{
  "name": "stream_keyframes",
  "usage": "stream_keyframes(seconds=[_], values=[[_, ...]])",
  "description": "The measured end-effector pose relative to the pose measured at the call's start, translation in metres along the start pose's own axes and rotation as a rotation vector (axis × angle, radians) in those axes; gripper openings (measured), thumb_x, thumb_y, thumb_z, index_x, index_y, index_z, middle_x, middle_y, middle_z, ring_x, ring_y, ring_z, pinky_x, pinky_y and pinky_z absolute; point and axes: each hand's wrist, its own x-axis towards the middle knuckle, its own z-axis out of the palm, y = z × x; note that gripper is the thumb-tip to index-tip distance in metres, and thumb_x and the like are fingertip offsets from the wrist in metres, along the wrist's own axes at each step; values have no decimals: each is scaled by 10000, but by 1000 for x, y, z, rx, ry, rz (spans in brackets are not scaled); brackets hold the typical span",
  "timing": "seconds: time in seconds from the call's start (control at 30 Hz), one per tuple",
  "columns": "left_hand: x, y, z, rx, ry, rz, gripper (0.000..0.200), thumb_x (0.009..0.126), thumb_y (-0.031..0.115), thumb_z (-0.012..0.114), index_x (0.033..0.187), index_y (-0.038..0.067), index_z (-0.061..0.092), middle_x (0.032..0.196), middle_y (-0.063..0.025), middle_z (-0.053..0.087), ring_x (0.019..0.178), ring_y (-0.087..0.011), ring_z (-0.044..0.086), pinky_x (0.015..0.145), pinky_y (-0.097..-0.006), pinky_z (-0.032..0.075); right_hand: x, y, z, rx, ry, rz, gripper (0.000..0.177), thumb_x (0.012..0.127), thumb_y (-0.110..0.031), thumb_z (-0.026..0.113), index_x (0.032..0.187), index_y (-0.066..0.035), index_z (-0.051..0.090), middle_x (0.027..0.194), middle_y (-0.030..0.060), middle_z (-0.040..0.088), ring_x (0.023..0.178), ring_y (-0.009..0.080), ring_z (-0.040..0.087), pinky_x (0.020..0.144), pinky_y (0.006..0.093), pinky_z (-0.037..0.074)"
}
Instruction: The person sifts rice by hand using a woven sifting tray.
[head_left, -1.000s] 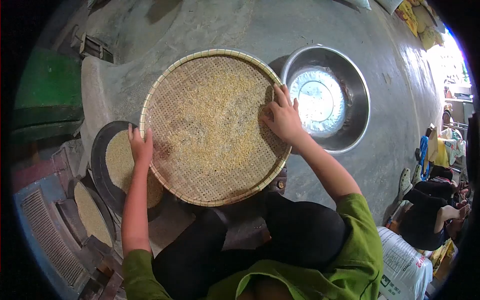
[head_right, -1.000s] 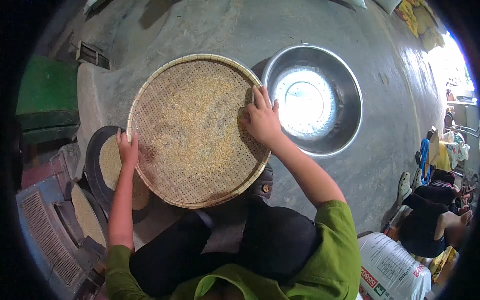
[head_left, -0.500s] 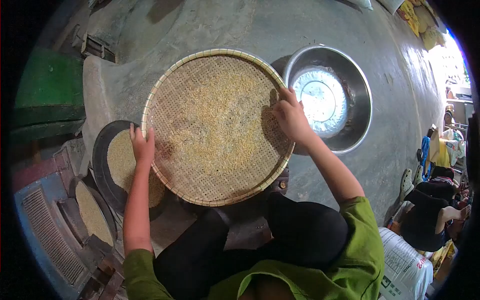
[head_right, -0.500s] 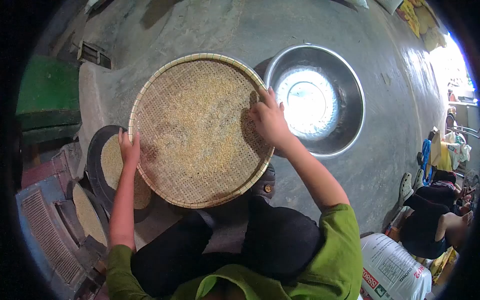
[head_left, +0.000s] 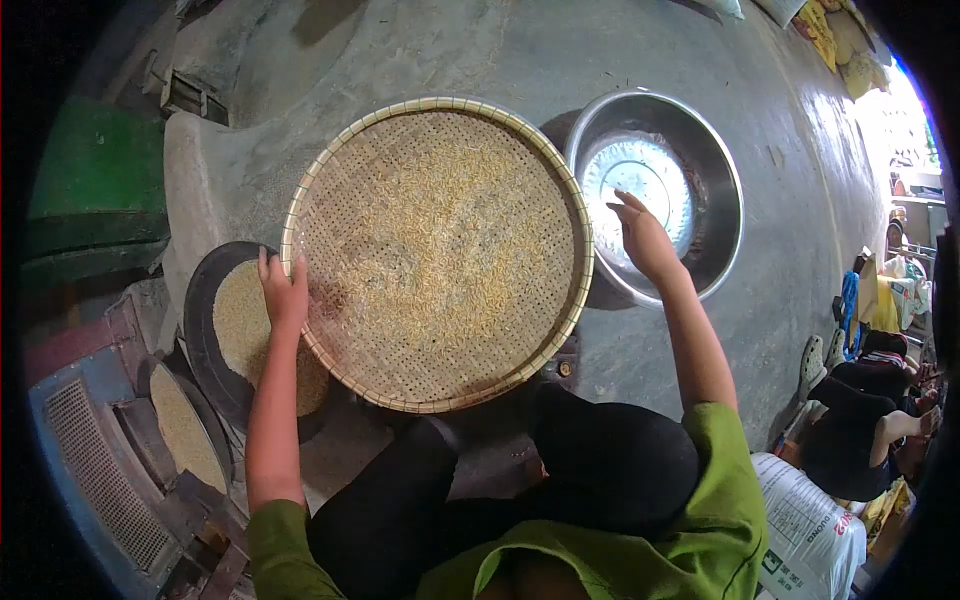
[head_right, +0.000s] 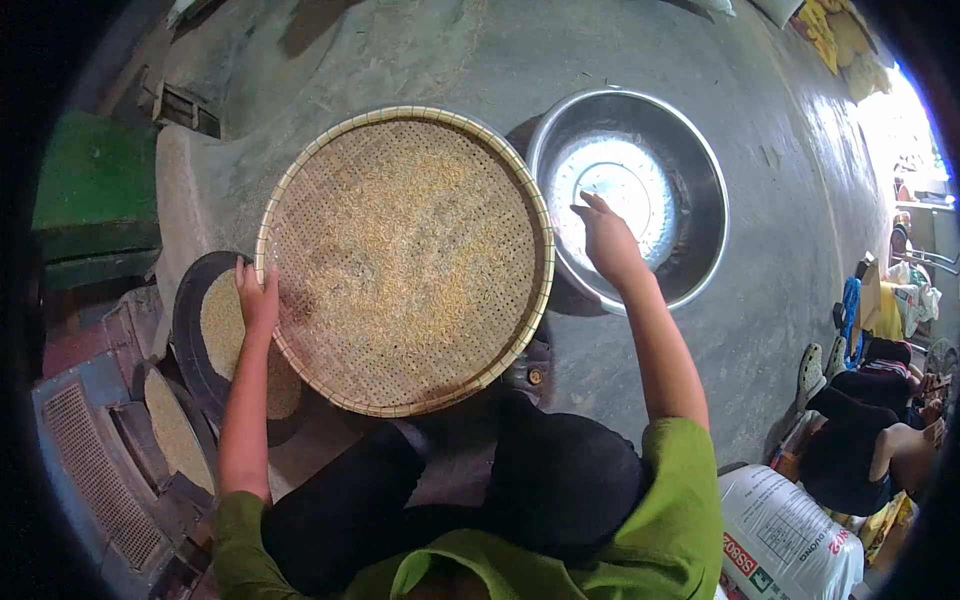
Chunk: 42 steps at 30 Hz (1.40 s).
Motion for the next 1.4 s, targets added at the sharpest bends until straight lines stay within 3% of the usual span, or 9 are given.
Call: stream_keyframes(seconds=[0.1,0.2,0.3,0.4,0.7,1.1,1.23,1.33,1.4], values=[[0,-1,0,1,-12,-16,446,869,334,516,1051,-69,464,1387,-277,208,1248,-423,283,974,-437,319,4,-33,-9,317,173,-94,266,804,-49,537,1061,-56,603,1267,144,474,1190,330,428,965,394,383],[-1,-4,3,-13,-5,1,451,868,333,517,1061,-71,461,1389,-276,204,1255,-419,273,981,-434,312,10,-57,-17,188,37,-251,246,782,-111,603,1027,-115,627,1358,126,364,1309,324,258,1013,432,329],[1,-6,3,-10,-4,12,454,868,336,518,1062,-71,463,1390,-276,203,1260,-417,267,986,-435,307,22,-61,-3,-35,-4,-314,195,763,-148,623,956,-130,643,1406,108,285,1339,306,188,1031,489,286],[0,-5,3,-5,-8,3,464,867,343,518,1064,-73,464,1394,-269,203,1262,-412,268,987,-435,306,29,-66,0,-18,-49,-284,139,761,-173,618,889,-125,644,1425,98,248,1355,279,140,1040,538,238],[0,-2,1,-2,-13,2,511,852,374,534,1074,-81,470,1404,-248,205,1267,-403,267,996,-432,302,35,-69,-2,-110,-89,-309,125,783,-199,597,820,-85,631,1438,89,223,1367,254,97,1062,539,185],[0,-3,2,-20,7,16,487,836,364,556,1048,-70,493,1397,-260,210,1260,-413,273,994,-439,303,15,-69,0,-122,-109,-258,137,806,-199,558,832,-81,621,1425,84,244,1366,245,97,1033,580,213],[0,-3,2,-12,12,10,485,834,364,559,1056,-64,499,1396,-262,212,1254,-412,281,992,-438,305,17,-65,10,-158,-60,-249,100,789,-157,577,814,-63,599,1417,87,266,1363,247,115,1043,554,211],[-1,1,1,-42,12,-3,483,834,357,563,1056,-66,496,1396,-263,210,1256,-412,278,994,-439,301,18,-61,6,-162,-104,-279,134,812,-162,538,870,-50,584,1397,107,280,1363,272,101,1027,587,222],[0,-3,1,-24,4,14,490,836,360,560,1062,-70,490,1397,-263,208,1260,-410,271,995,-437,301,17,-54,1,48,-55,-262,83,786,-112,573,830,-42,575,1371,145,315,1344,322,154,1035,529,257]])
